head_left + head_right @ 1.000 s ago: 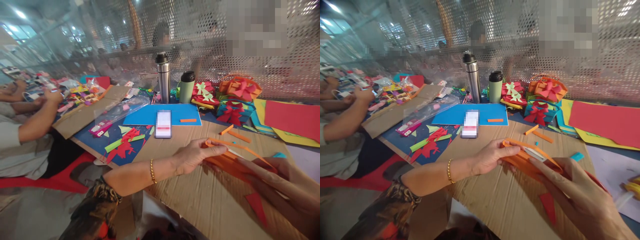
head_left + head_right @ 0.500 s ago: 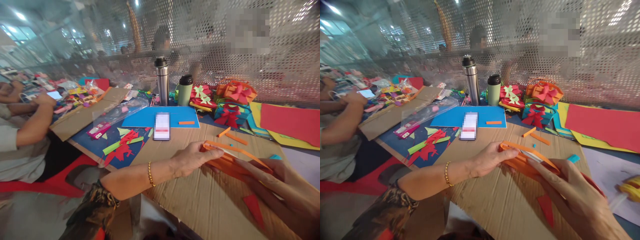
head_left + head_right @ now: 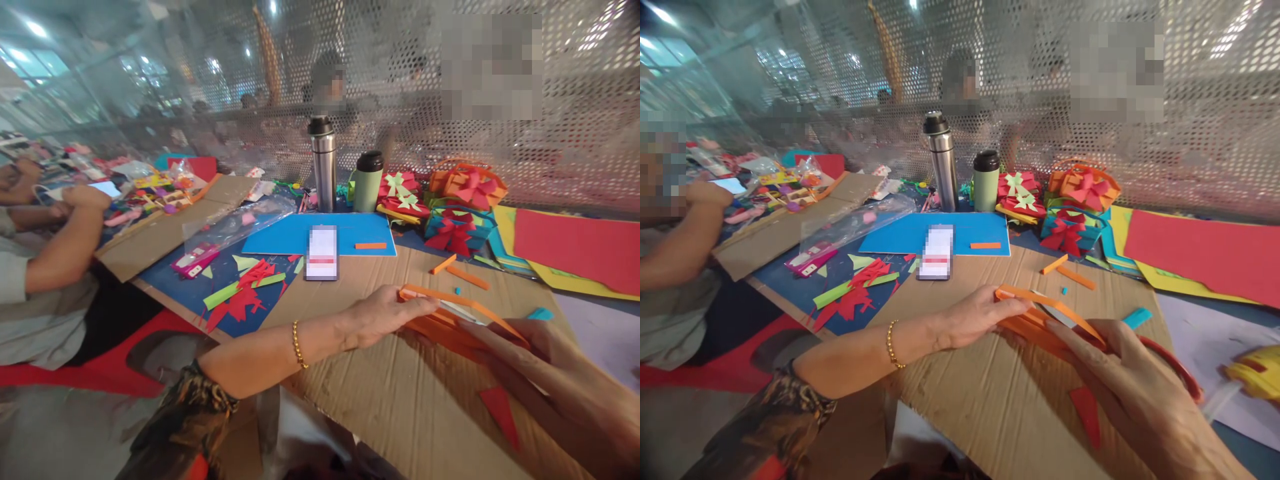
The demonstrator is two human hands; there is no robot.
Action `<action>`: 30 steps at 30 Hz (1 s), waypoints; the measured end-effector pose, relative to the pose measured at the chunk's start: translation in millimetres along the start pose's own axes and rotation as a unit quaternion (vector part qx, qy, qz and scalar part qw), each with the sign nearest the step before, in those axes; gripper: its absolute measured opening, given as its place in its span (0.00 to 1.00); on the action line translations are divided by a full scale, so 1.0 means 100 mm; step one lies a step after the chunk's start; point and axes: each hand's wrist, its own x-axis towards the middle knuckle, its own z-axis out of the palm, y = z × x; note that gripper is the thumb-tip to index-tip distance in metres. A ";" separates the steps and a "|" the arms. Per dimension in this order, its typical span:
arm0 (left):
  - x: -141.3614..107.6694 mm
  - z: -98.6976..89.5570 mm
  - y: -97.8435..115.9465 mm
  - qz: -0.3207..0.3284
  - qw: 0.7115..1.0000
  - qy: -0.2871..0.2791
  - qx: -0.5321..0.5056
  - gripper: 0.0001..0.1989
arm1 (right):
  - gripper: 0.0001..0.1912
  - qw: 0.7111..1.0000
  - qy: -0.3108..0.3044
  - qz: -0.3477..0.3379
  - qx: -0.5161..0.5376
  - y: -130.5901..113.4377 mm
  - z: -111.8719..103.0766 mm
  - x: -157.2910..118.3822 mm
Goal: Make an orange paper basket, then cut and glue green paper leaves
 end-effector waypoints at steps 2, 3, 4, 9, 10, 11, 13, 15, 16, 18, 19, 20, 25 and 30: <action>-0.01 -0.03 0.02 -0.013 1.000 -0.015 0.018 0.17 | 0.36 0.999 -0.005 -0.052 -0.002 0.06 0.01 0.00; -0.02 -0.04 0.03 -0.026 0.999 -0.029 0.029 0.19 | 0.38 0.997 -0.004 -0.076 -0.008 0.09 0.02 0.00; -0.03 -0.06 0.04 -0.042 0.997 -0.045 0.039 0.21 | 0.39 0.996 0.001 -0.088 -0.018 0.11 0.04 0.00; -0.02 -0.13 0.06 -0.049 0.995 -0.071 0.045 0.21 | 0.39 0.997 0.049 -0.063 -0.008 0.11 0.14 0.04; -0.02 -0.13 0.06 -0.042 0.996 -0.074 0.042 0.21 | 0.37 0.996 0.059 -0.065 0.004 0.11 0.14 0.05; -0.01 -0.14 0.05 -0.035 0.996 -0.075 0.038 0.21 | 0.35 0.995 0.069 -0.070 0.014 0.11 0.14 0.07; 0.02 -0.15 0.04 -0.017 0.997 -0.063 0.032 0.23 | 0.35 0.993 0.084 -0.077 0.028 0.09 0.08 0.13; 0.03 -0.16 0.05 0.001 0.999 -0.041 0.018 0.24 | 0.37 0.992 0.094 -0.078 0.033 0.05 -0.03 0.19; 0.03 -0.16 0.07 0.010 0.999 -0.032 0.003 0.23 | 0.37 0.992 0.097 -0.076 0.031 0.01 -0.10 0.22; 0.02 -0.16 0.11 0.025 0.999 -0.018 -0.036 0.20 | 0.36 0.990 0.129 -0.061 0.017 -0.07 -0.23 0.30; 0.02 -0.16 0.14 0.037 0.998 -0.008 -0.052 0.19 | 0.33 0.987 0.152 -0.044 0.019 -0.10 -0.28 0.34; 0.02 -0.15 0.17 0.048 0.997 0.001 -0.058 0.18 | 0.28 0.986 0.163 -0.030 0.035 -0.12 -0.30 0.37; -0.01 -0.13 0.25 0.047 0.997 0.018 -0.049 0.17 | 0.16 0.984 0.101 0.085 0.121 -0.12 -0.23 0.43; -0.01 -0.12 0.24 0.035 0.997 0.029 -0.057 0.17 | 0.20 0.977 0.035 0.105 0.183 -0.17 -0.17 0.44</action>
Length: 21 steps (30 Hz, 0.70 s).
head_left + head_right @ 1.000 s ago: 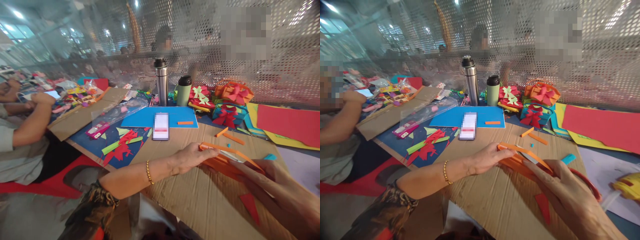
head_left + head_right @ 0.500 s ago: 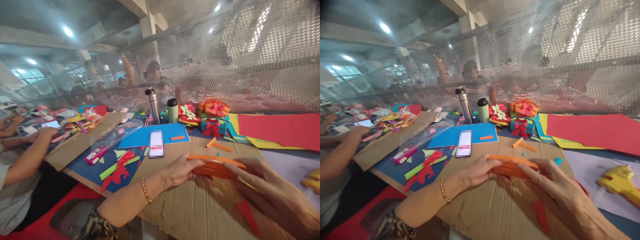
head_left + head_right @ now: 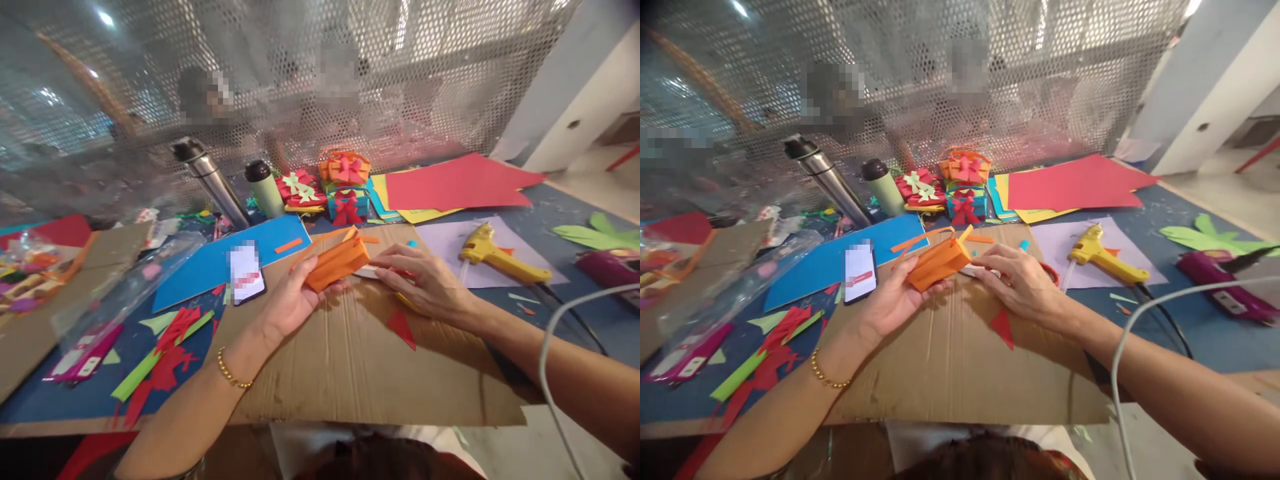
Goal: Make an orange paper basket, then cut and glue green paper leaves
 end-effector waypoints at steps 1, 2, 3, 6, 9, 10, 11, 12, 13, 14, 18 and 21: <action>0.00 0.00 -0.01 -0.002 1.000 -0.001 0.000 0.17 | 0.20 1.000 -0.011 0.011 0.013 -0.01 0.00 0.00; -0.01 0.00 -0.03 -0.002 1.000 -0.004 0.000 0.17 | 0.21 0.999 -0.026 0.027 0.027 -0.02 0.00 0.00; -0.02 0.00 -0.04 -0.002 1.000 -0.010 0.002 0.18 | 0.22 0.997 -0.047 0.046 0.045 -0.03 0.00 0.00; -0.05 0.02 -0.11 0.004 0.999 -0.047 0.015 0.24 | 0.30 0.978 -0.119 0.110 0.133 -0.02 0.04 -0.02; -0.07 0.03 -0.16 0.002 0.995 -0.079 0.053 0.31 | 0.32 0.960 -0.129 0.131 0.211 0.03 0.11 -0.04; -0.07 0.03 -0.17 0.005 0.994 -0.090 0.066 0.33 | 0.33 0.958 -0.119 0.135 0.224 0.04 0.12 -0.04; -0.07 0.03 -0.17 0.008 0.992 -0.099 0.075 0.34 | 0.33 0.955 -0.117 0.140 0.233 0.05 0.14 -0.04; -0.08 0.02 -0.16 0.010 0.991 -0.108 0.083 0.34 | 0.34 0.952 -0.117 0.154 0.238 0.05 0.14 -0.04; -0.08 0.01 -0.15 0.007 0.989 -0.118 0.089 0.35 | 0.35 0.948 -0.117 0.173 0.241 0.05 0.14 -0.04; -0.08 0.00 -0.15 0.001 0.987 -0.127 0.094 0.35 | 0.36 0.942 -0.120 0.197 0.242 0.04 0.13 -0.03; -0.07 -0.02 -0.13 -0.010 0.983 -0.153 0.104 0.34 | 0.40 0.925 -0.122 0.263 0.246 0.01 0.12 -0.02; -0.07 -0.03 -0.13 0.009 0.983 -0.152 0.103 0.32 | 0.40 0.930 -0.102 0.253 0.246 0.03 0.14 -0.03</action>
